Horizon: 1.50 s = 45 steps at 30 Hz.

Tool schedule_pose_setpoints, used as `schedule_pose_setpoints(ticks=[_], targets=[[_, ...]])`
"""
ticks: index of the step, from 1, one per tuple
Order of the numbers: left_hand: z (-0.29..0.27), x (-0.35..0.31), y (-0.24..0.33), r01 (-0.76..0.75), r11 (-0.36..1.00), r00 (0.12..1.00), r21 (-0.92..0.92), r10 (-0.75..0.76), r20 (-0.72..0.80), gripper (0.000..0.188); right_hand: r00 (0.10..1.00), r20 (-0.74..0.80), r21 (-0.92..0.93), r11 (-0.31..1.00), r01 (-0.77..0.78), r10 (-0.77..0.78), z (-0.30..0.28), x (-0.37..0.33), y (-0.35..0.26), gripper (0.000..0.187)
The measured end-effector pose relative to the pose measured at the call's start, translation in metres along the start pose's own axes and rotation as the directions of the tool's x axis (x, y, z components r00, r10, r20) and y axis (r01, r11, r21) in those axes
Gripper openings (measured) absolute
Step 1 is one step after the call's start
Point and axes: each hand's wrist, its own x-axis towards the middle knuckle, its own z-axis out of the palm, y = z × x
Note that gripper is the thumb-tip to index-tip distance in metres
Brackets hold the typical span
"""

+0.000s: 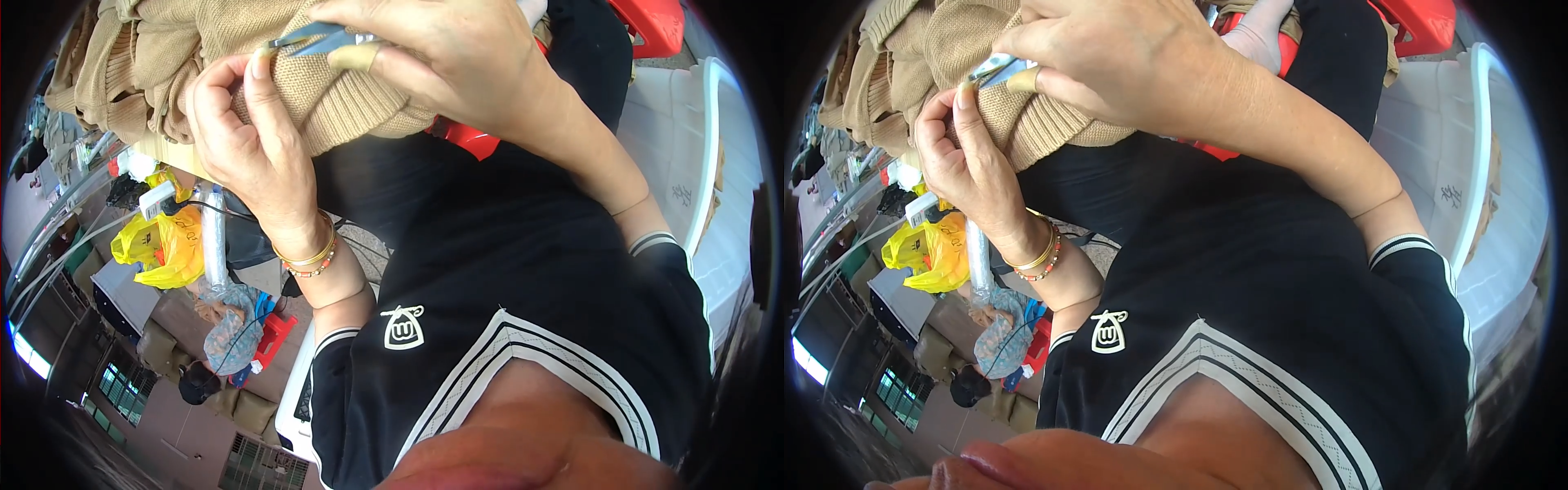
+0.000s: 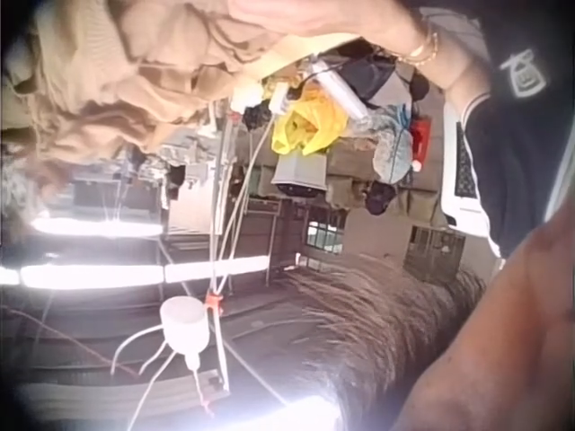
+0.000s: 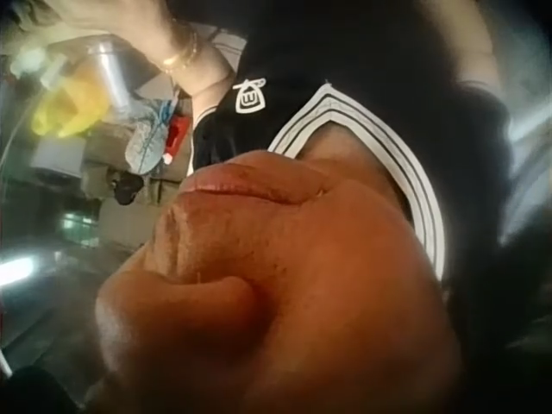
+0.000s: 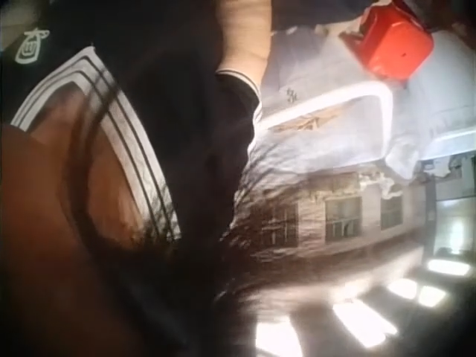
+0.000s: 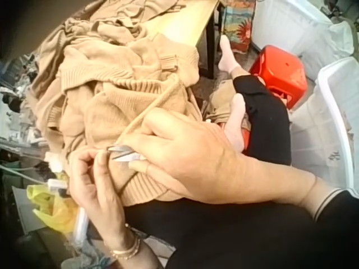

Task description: Trimming loose threads and excess yarn from a beige knitted sweater using thread snips.

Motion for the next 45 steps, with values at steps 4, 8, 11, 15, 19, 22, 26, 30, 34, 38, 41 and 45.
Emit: schedule_pose_setpoints(ticks=[4,8,11,15,19,22,26,30,34,38,41,45], targets=[[0.001,0.0,0.0,0.026,0.999,1.0,-0.045,-0.027,-0.011,0.012,0.997,0.032,0.155,0.985,-0.08,0.076,0.0,-0.002,-0.004,0.024],[0.002,-0.001,-0.003,0.05,0.994,0.999,-0.097,-0.052,-0.012,0.012,0.997,0.062,-0.083,0.995,-0.046,0.051,0.0,0.001,-0.008,0.022],[0.003,-0.003,-0.003,0.062,0.986,0.998,-0.157,-0.065,-0.017,0.011,0.995,0.082,-0.091,0.995,-0.042,0.049,-0.001,0.001,-0.008,0.02],[0.003,-0.006,-0.004,0.036,0.973,0.998,-0.229,-0.048,-0.046,0.009,0.996,0.086,-0.112,0.994,-0.016,0.026,0.0,0.001,-0.007,0.019],[0.004,-0.005,-0.002,-0.015,0.969,0.998,-0.246,0.0,-0.058,0.009,0.992,-0.078,0.384,0.921,-0.065,0.103,0.004,-0.002,-0.002,0.018],[0.004,-0.006,-0.002,-0.016,0.973,0.997,-0.232,-0.003,-0.081,0.008,0.99,-0.089,0.381,0.922,-0.064,0.105,0.004,-0.001,-0.004,0.017],[0.001,-0.008,-0.005,-0.045,0.98,0.996,-0.193,0.03,-0.08,0.009,0.995,0.099,-0.126,0.992,-0.004,0.017,-0.009,0.006,-0.015,0.017],[0.002,-0.011,-0.004,-0.001,0.976,0.993,-0.217,-0.024,-0.115,0.01,0.994,0.113,-0.138,0.99,0.004,0.012,-0.009,0.007,-0.014,0.017],[0.0,-0.009,-0.004,-0.119,0.991,0.988,-0.067,0.112,-0.102,0.01,0.992,0.113,-0.098,0.994,-0.039,0.05,-0.007,0.009,-0.016,0.015],[0.0,-0.008,-0.005,-0.182,0.983,0.98,-0.027,0.179,-0.091,0.011,0.989,0.001,0.386,0.912,-0.137,0.149,0.004,0.004,-0.007,0.012],[0.001,-0.011,-0.001,-0.168,0.985,0.982,-0.027,0.165,-0.089,0.011,0.996,0.087,-0.074,0.997,-0.029,0.035,-0.002,0.007,-0.013,0.014],[0.001,-0.012,0.004,-0.134,0.987,0.987,-0.09,0.125,-0.097,0.01,0.99,-0.049,0.445,0.89,-0.1,0.135,0.012,0.001,0.0,0.016]])
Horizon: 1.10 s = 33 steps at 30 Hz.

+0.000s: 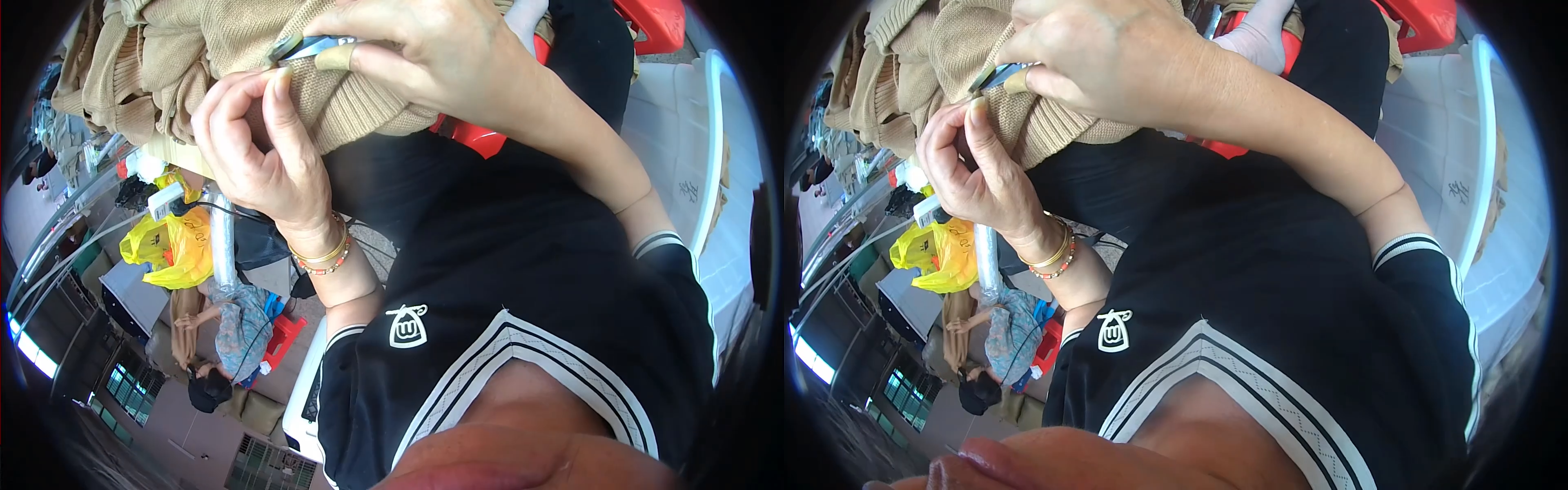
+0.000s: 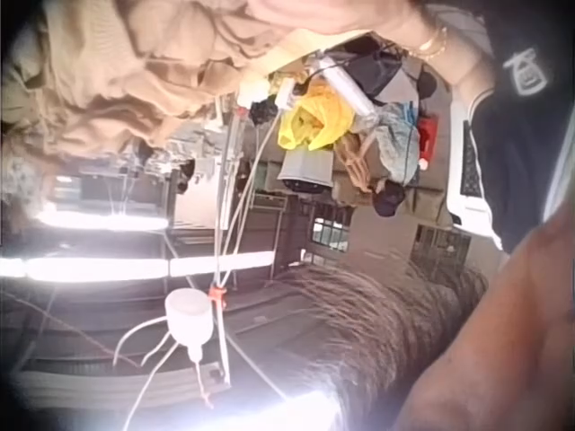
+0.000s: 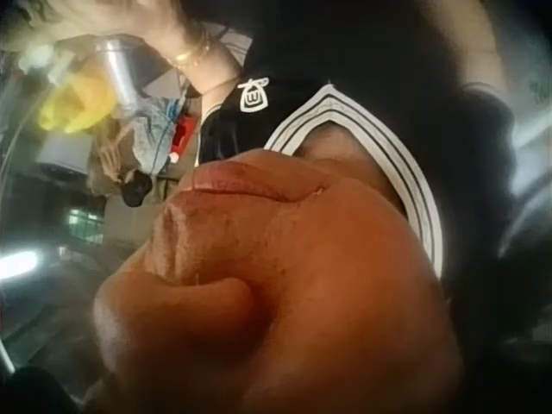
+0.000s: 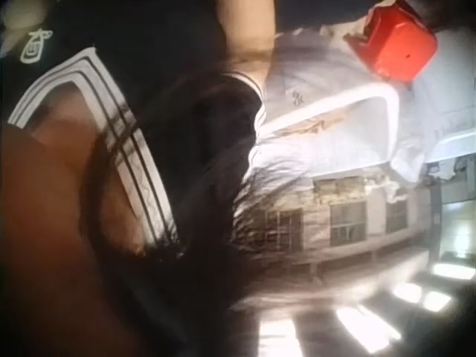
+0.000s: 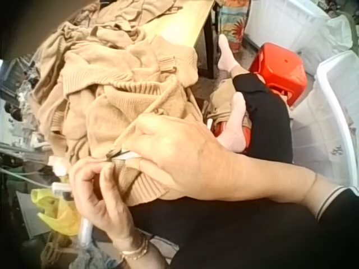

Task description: Trimming loose threads and excess yarn from a beige knitted sweater using thread snips.

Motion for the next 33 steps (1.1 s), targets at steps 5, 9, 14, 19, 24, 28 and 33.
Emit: schedule_pose_setpoints(ticks=[5,9,14,19,24,28,33], targets=[[-0.01,-0.003,-0.006,0.038,0.998,0.999,-0.052,-0.039,-0.025,0.012,0.999,0.021,0.035,0.999,-0.027,0.026,0.0,-0.002,0.005,0.02],[-0.025,-0.016,-0.021,0.098,0.974,0.991,-0.202,-0.114,-0.07,0.028,0.996,0.086,-0.11,0.994,-0.019,0.028,-0.002,0.003,0.002,0.032],[-0.058,-0.044,-0.06,0.346,0.933,0.927,-0.1,-0.323,0.192,0.047,0.993,-0.053,0.179,0.98,-0.092,0.102,0.007,0.001,0.016,0.044],[-0.075,-0.06,-0.069,0.525,0.733,0.851,-0.432,-0.459,0.256,0.032,0.963,0.201,0.156,0.965,-0.21,0.177,0.002,0.01,0.019,0.021],[-0.079,-0.026,-0.054,0.437,0.768,0.898,-0.468,-0.398,0.186,0.021,0.895,0.203,0.35,0.824,-0.444,0.396,-0.012,0.005,0.022,0.017],[-0.072,0.004,-0.002,0.259,0.866,0.966,-0.427,-0.235,0.11,0.019,0.886,0.323,0.589,0.661,-0.464,0.334,-0.015,0.011,-0.006,0.048],[-0.047,0.021,0.027,0.302,0.844,0.952,-0.444,-0.245,0.183,0.016,0.9,0.419,0.565,0.743,-0.36,0.117,-0.011,0.003,0.018,0.042]])
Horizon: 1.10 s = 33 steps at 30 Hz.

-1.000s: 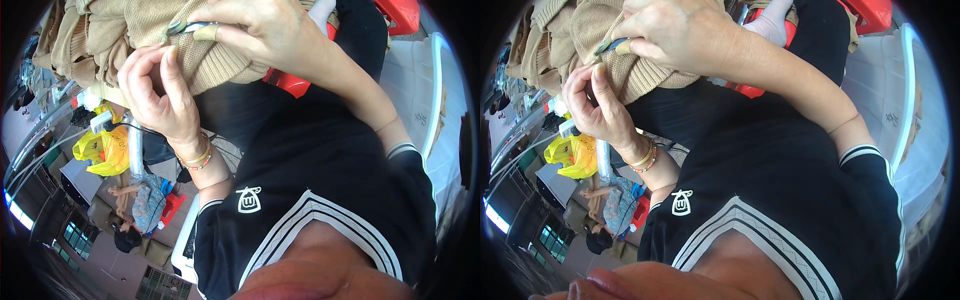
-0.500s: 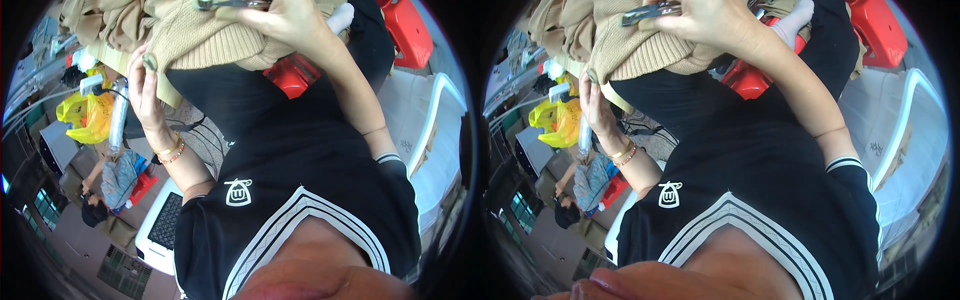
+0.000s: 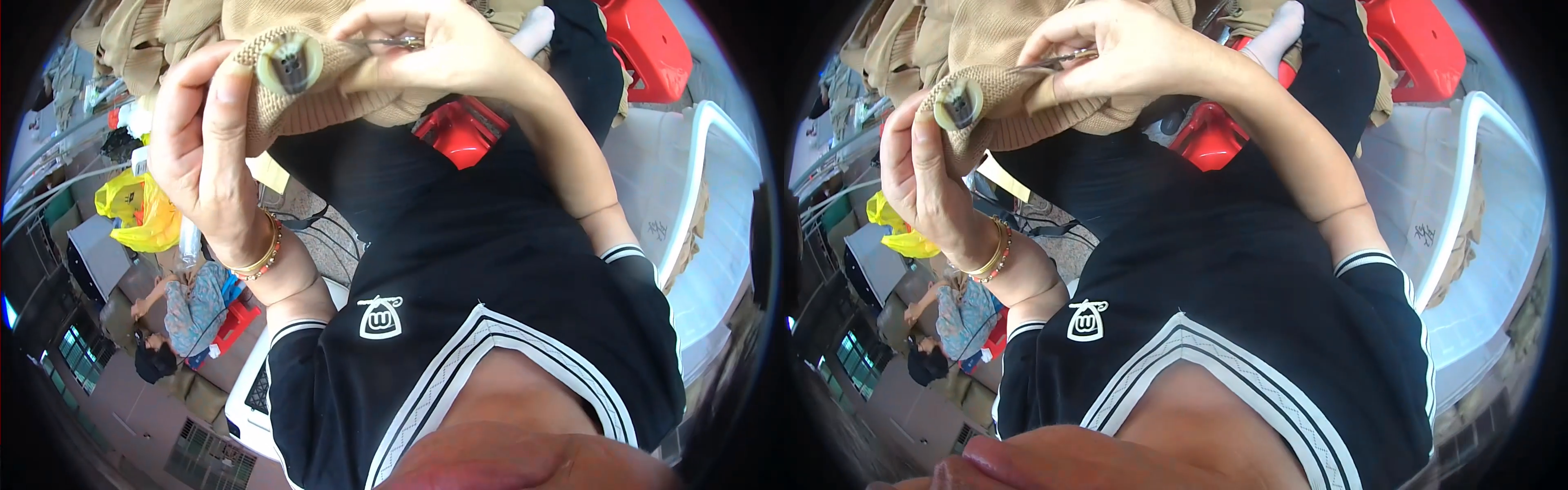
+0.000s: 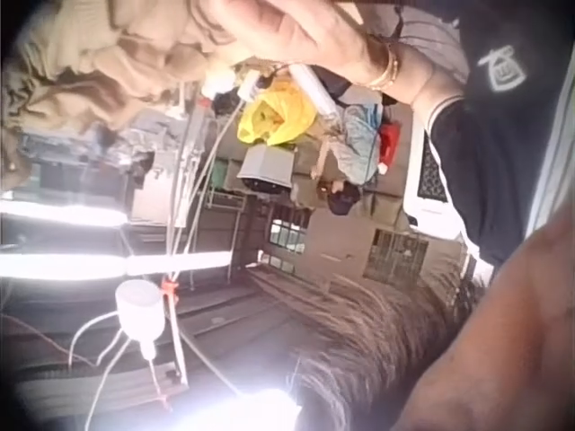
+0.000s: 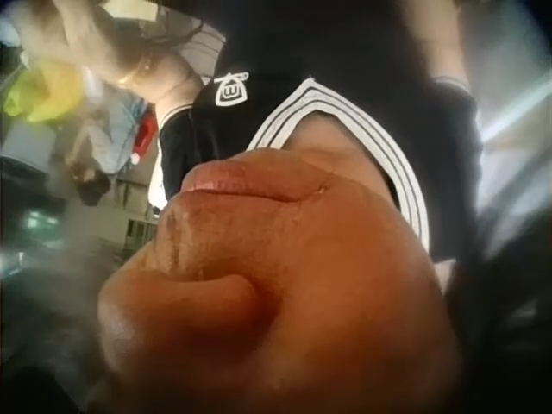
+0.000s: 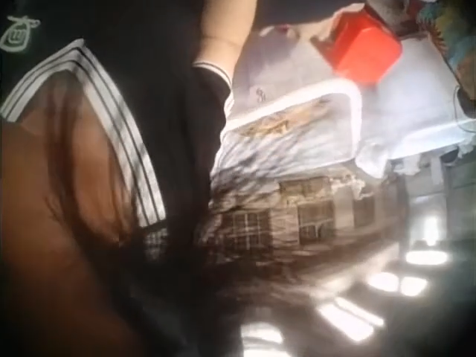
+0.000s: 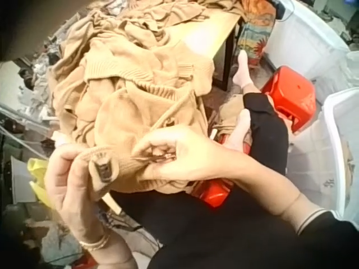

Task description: Trimming loose threads and excess yarn from a beige knitted sweater using thread snips.

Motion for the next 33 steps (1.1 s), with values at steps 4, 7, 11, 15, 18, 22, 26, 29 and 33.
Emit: schedule_pose_setpoints(ticks=[4,7,11,15,18,22,26,29,33], targets=[[0.002,0.003,-0.002,0.025,0.997,0.999,0.075,-0.028,0.031,0.02,0.997,0.009,0.28,0.957,-0.074,0.074,-0.025,-0.012,0.01,0.027],[0.005,0.005,0.003,0.102,0.989,0.988,0.106,-0.113,0.106,0.022,0.98,-0.129,-0.189,0.974,0.123,-0.149,-0.055,-0.023,-0.026,0.022],[0.01,-0.005,0.008,0.193,0.976,0.973,0.105,-0.204,0.108,0.022,0.966,-0.156,-0.442,0.889,0.118,-0.206,-0.069,-0.03,-0.026,0.024],[0.025,-0.008,-0.002,0.24,0.957,0.966,0.165,-0.253,0.061,0.02,0.971,-0.214,-0.431,0.903,0.0,-0.102,-0.06,-0.04,-0.01,0.025],[0.024,-0.003,0.002,-0.032,0.838,0.994,0.545,-0.033,0.108,0.021,0.948,-0.204,-0.526,0.844,0.104,-0.244,-0.06,-0.038,-0.004,0.026],[0.042,0.006,0.007,-0.246,0.807,0.96,0.537,0.127,0.25,0.024,0.97,-0.207,-0.468,0.883,0.015,-0.126,-0.063,-0.044,-0.015,0.034],[0.048,0.012,0.0,-0.316,0.75,0.941,0.582,0.17,0.293,0.022,0.873,-0.203,-0.739,0.654,0.16,-0.443,-0.05,-0.047,-0.025,0.048],[0.051,0.006,-0.006,-0.297,0.779,0.95,0.552,0.183,0.253,0.022,0.896,-0.18,-0.642,0.739,0.205,-0.405,-0.029,-0.051,-0.04,0.045],[0.053,0.001,-0.006,-0.257,0.822,0.96,0.509,0.154,0.236,0.023,0.953,0.026,-0.93,0.343,0.134,-0.3,-0.022,-0.046,-0.047,0.044]])
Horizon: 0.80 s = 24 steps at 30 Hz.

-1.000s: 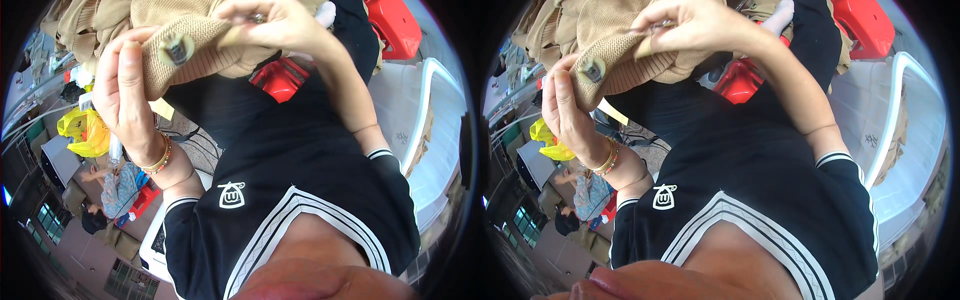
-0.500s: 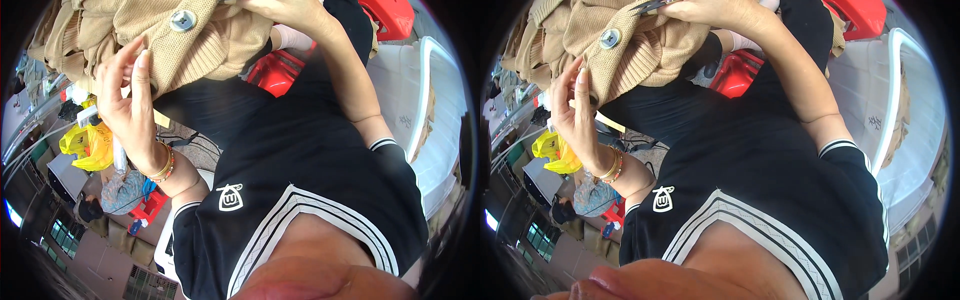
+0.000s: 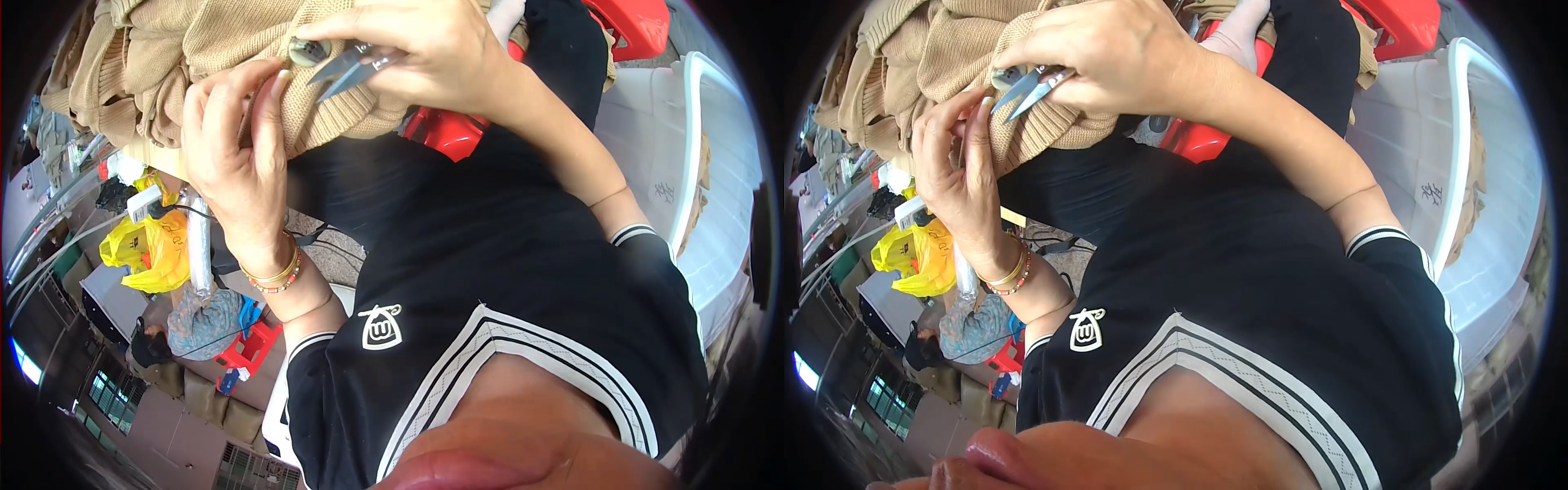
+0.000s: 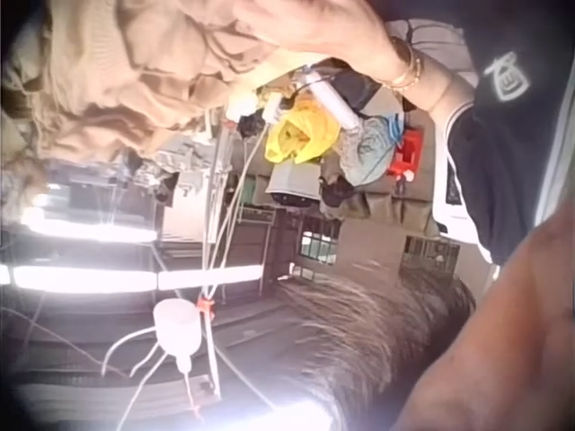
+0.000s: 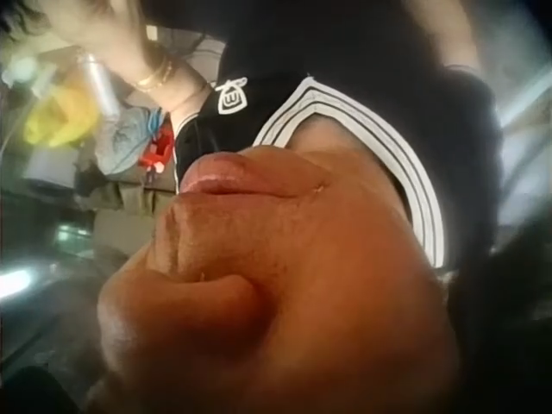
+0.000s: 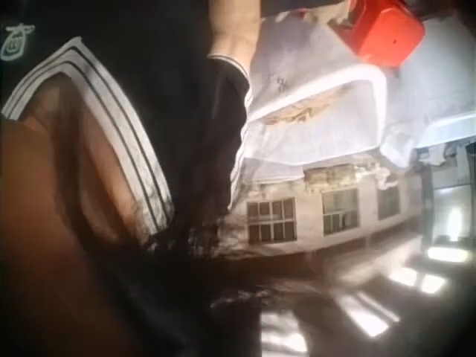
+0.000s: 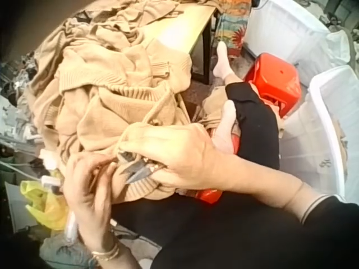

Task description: Trimming loose threads and excess yarn from a beige knitted sweater using thread snips.

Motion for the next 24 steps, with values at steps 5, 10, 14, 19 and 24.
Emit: schedule_pose_setpoints(ticks=[5,10,14,19,24], targets=[[-0.006,-0.003,-0.021,-0.092,0.994,0.996,0.062,0.091,0.01,0.022,0.949,-0.283,0.408,0.913,-0.013,0.14,0.056,0.001,0.006,0.038],[-0.011,-0.003,-0.016,0.108,0.994,0.993,-0.014,-0.107,0.058,0.02,0.972,-0.199,-0.184,0.979,0.084,-0.12,0.059,0.004,0.011,0.027],[-0.006,0.006,-0.007,0.178,0.984,0.98,-0.011,-0.176,0.09,0.018,0.962,-0.27,-0.026,0.999,0.024,-0.03,0.058,0.011,0.018,0.018],[-0.003,0.009,0.001,0.143,0.984,0.986,0.105,-0.152,0.075,0.014,0.973,-0.197,0.223,0.972,-0.073,0.119,0.028,0.01,0.009,0.024],[0.001,0.007,-0.013,0.016,0.99,1.0,0.143,-0.019,0.018,0.01,0.997,0.051,-0.013,0.998,-0.057,0.058,0.027,0.01,0.014,0.029]])
